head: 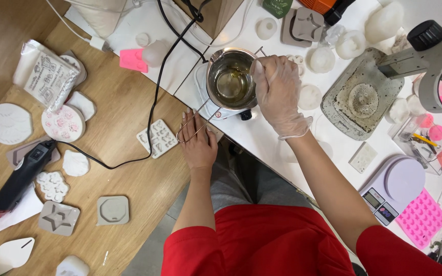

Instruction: Stirring melted wax in a pot on a heating plate and checking its temperature.

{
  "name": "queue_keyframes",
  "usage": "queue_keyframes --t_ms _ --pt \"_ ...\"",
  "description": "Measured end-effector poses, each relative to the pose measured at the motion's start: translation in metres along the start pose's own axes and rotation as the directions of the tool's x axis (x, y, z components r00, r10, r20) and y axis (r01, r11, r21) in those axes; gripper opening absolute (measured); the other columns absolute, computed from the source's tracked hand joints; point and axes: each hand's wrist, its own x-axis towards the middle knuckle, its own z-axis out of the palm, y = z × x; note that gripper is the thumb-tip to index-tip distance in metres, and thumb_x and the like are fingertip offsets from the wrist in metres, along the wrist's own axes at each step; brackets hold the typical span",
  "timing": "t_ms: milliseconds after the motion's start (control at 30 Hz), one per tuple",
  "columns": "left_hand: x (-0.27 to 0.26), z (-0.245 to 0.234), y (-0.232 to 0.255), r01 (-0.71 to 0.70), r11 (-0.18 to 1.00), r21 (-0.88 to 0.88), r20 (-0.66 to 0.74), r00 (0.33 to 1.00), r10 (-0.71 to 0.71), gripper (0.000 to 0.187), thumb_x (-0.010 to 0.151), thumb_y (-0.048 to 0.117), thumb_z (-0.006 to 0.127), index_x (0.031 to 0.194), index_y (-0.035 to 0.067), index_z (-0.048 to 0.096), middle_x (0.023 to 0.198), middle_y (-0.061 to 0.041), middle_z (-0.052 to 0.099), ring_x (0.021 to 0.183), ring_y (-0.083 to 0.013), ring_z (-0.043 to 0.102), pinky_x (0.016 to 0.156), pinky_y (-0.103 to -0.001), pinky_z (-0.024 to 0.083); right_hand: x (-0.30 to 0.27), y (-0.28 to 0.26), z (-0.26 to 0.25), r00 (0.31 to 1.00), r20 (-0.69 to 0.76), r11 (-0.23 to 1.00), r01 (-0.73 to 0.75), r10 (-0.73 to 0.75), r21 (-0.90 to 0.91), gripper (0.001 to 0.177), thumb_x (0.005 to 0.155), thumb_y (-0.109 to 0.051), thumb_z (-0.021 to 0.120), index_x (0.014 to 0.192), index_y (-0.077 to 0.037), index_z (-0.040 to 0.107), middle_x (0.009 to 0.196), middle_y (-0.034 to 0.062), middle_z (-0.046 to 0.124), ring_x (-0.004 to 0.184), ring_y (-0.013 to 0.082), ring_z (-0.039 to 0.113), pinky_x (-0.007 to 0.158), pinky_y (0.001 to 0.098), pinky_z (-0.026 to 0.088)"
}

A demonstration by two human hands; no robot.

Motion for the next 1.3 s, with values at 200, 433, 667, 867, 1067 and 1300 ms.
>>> queue_keyframes --t_ms 200,433,667,867,1067,1300 --pt "-0.002 0.001 -0.001 -0.003 1.000 -0.018 0.002 1.000 0.003 0.059 0.089 0.020 0.058 0.146 0.006 0.052 0.155 -0.014 0.047 0.145 -0.0274 0.042 0.120 -0.042 0.031 0.001 -0.003 0.005 1.000 0.014 1.000 -0.006 0.006 0.012 0.025 0.115 -0.021 0.044 0.093 -0.017 0.054 0.085 -0.0030 0.060 0.088 0.0246 0.060 0.088 0.0378 0.038" --pt "-0.001 -0.001 0.000 0.005 1.000 -0.025 0.005 1.000 -0.005 0.060 0.090 0.020 0.058 0.148 0.007 0.051 0.155 -0.015 0.046 0.146 -0.0278 0.042 0.120 -0.043 0.032 0.001 -0.002 0.009 0.999 0.005 0.999 0.039 -0.039 -0.035 0.023 0.113 -0.019 0.049 0.091 -0.017 0.054 0.086 -0.0032 0.059 0.088 0.0236 0.060 0.086 0.0368 0.039" --pt "0.001 -0.010 0.003 0.015 0.999 -0.036 0.015 1.000 -0.014 0.061 0.089 0.020 0.059 0.147 0.007 0.051 0.155 -0.014 0.047 0.145 -0.0280 0.043 0.120 -0.043 0.032 0.005 -0.016 0.003 1.000 0.002 1.000 -0.008 0.008 -0.012 0.024 0.115 -0.022 0.042 0.095 -0.018 0.053 0.089 -0.0030 0.059 0.088 0.0236 0.059 0.091 0.0383 0.038" --pt "0.007 -0.026 0.007 0.095 0.989 -0.116 0.202 0.977 -0.070 0.061 0.092 0.017 0.055 0.148 -0.003 0.043 0.157 -0.017 0.043 0.149 -0.0304 0.035 0.122 -0.044 0.028 0.009 -0.024 0.002 0.999 0.035 0.998 -0.002 0.004 -0.067 0.003 0.103 -0.003 0.057 0.105 -0.003 0.060 0.094 0.0069 0.061 0.085 0.0239 0.051 0.090 0.0370 0.038" --pt "0.008 -0.027 0.007 0.081 0.989 -0.122 0.181 0.982 -0.058 0.060 0.092 0.016 0.055 0.148 -0.004 0.044 0.158 -0.017 0.041 0.149 -0.0318 0.037 0.122 -0.044 0.029 0.005 -0.021 0.005 1.000 0.025 0.994 0.020 -0.017 -0.112 0.004 0.103 -0.004 0.057 0.106 -0.002 0.060 0.096 0.0095 0.062 0.086 0.0263 0.052 0.089 0.0391 0.039" --pt "0.007 -0.025 0.007 0.099 0.987 -0.126 0.213 0.975 -0.071 0.064 0.092 0.017 0.054 0.151 -0.002 0.041 0.159 -0.017 0.041 0.150 -0.0308 0.034 0.122 -0.044 0.027 0.004 -0.021 -0.001 1.000 0.009 0.991 0.001 0.000 -0.132 0.009 0.106 -0.007 0.053 0.103 -0.003 0.060 0.093 0.0078 0.060 0.085 0.0243 0.051 0.088 0.0381 0.037"
